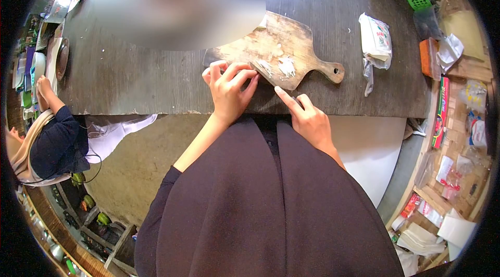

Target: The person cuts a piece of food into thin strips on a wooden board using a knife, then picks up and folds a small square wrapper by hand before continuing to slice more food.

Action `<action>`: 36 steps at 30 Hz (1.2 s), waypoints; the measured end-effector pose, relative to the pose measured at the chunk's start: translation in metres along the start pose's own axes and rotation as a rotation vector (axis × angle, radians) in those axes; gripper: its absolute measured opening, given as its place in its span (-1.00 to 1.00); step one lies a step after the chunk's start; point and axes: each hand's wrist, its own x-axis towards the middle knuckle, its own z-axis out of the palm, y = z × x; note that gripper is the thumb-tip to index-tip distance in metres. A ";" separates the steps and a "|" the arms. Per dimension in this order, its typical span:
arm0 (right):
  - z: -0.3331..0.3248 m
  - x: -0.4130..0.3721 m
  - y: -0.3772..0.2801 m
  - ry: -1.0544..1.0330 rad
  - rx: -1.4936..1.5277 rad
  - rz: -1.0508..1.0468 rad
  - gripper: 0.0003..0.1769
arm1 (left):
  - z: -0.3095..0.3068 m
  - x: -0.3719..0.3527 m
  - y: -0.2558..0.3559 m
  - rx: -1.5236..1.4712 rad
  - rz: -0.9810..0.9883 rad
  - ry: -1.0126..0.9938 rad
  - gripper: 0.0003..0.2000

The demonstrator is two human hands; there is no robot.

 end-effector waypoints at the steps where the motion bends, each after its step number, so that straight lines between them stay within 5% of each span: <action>1: 0.001 0.001 -0.001 0.000 0.000 0.002 -0.14 | 0.000 0.000 0.001 0.001 0.001 0.005 -0.87; 36: 0.003 -0.010 -0.008 0.041 -0.042 0.023 -0.11 | -0.003 -0.002 0.001 0.008 -0.003 0.010 -0.87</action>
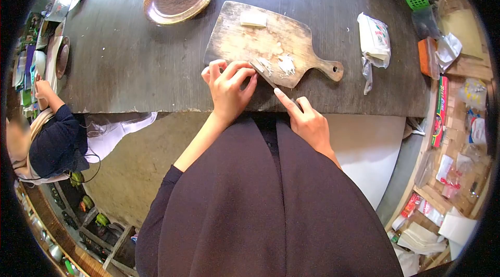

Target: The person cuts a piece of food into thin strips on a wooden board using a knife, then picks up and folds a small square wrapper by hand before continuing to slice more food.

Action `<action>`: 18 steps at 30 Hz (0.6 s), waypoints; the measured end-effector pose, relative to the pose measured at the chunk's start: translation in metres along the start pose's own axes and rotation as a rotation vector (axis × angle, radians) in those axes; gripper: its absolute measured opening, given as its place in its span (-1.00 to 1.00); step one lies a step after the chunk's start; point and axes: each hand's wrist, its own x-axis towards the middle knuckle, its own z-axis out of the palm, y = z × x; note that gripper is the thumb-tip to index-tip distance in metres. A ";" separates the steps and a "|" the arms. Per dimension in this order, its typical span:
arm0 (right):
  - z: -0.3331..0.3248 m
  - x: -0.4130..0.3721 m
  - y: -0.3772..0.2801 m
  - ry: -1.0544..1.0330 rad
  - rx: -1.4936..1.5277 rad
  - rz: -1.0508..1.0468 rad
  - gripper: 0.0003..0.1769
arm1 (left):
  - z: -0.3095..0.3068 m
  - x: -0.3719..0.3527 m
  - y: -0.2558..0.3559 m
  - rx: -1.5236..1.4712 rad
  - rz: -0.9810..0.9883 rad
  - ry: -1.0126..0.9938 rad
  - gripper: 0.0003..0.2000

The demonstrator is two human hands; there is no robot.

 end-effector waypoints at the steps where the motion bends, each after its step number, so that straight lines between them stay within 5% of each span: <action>1: 0.000 0.000 0.000 -0.001 -0.001 0.001 -0.11 | -0.001 0.000 0.001 0.007 -0.005 -0.005 -0.86; 18: 0.004 0.002 0.000 0.026 0.027 0.021 -0.11 | 0.001 -0.002 -0.001 0.006 -0.006 0.016 -0.86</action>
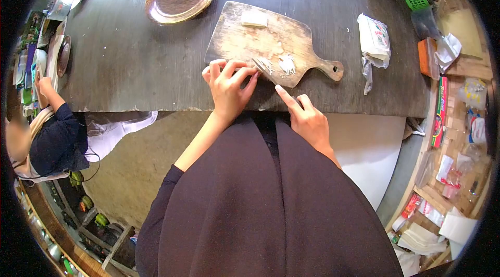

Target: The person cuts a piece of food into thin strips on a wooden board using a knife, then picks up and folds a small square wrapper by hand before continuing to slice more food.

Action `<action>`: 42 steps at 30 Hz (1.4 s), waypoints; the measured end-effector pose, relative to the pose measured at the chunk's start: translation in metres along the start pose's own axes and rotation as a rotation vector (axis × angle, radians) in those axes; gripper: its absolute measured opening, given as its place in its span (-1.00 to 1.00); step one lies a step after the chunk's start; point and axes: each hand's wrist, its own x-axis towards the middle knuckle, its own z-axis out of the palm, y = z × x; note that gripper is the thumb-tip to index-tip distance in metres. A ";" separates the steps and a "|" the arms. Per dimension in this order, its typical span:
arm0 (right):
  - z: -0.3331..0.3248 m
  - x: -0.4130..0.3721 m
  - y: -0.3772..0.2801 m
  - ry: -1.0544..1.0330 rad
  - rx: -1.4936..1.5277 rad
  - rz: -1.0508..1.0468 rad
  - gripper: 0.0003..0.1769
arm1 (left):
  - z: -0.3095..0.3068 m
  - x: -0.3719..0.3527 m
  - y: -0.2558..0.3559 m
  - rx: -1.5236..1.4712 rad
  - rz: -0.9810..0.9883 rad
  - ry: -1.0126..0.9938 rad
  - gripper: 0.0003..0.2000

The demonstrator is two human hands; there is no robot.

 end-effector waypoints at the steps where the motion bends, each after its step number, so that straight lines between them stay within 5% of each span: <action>1: -0.002 -0.001 0.000 -0.001 -0.002 0.000 -0.11 | 0.001 0.000 0.000 -0.007 -0.003 0.002 -0.87; 42: -0.003 -0.003 0.002 -0.031 0.030 -0.005 -0.10 | -0.002 0.000 0.002 0.023 0.002 -0.026 -0.84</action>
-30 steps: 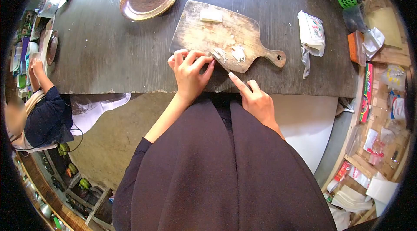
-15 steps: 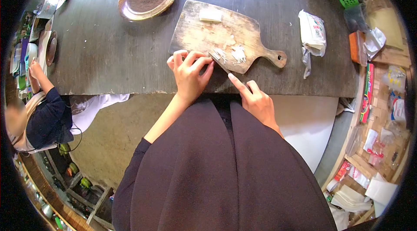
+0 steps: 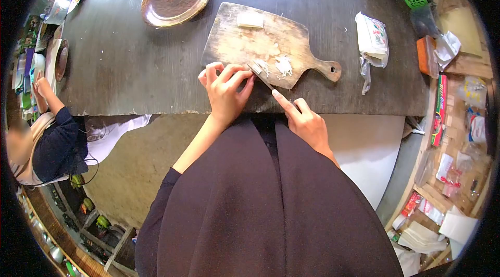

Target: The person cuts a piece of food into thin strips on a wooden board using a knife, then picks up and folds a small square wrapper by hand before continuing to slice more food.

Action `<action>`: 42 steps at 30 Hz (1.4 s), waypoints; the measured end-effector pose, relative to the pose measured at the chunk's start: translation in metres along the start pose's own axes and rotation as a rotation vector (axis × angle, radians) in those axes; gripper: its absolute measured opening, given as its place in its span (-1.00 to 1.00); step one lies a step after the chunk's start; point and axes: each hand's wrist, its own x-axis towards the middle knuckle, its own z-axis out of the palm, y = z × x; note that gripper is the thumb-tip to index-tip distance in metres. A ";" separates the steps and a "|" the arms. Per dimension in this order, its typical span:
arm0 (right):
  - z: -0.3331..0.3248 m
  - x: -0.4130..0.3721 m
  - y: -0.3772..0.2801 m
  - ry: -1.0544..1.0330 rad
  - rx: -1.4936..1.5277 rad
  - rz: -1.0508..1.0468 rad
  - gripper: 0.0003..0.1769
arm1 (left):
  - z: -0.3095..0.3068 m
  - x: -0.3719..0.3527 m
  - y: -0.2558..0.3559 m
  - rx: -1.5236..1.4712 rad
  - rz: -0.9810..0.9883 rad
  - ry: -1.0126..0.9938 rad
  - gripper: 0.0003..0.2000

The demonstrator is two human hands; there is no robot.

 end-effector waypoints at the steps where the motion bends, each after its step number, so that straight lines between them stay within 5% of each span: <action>1: -0.001 0.000 0.000 -0.001 0.000 0.000 -0.10 | 0.000 0.000 0.000 -0.003 0.001 0.002 -0.85; 18: -0.004 -0.002 -0.001 -0.025 0.055 0.026 -0.28 | 0.001 0.000 -0.002 -0.020 0.007 0.033 -0.86; 42: -0.005 0.002 -0.001 -0.021 0.032 -0.004 -0.26 | 0.001 -0.001 -0.002 -0.012 -0.013 -0.007 -0.86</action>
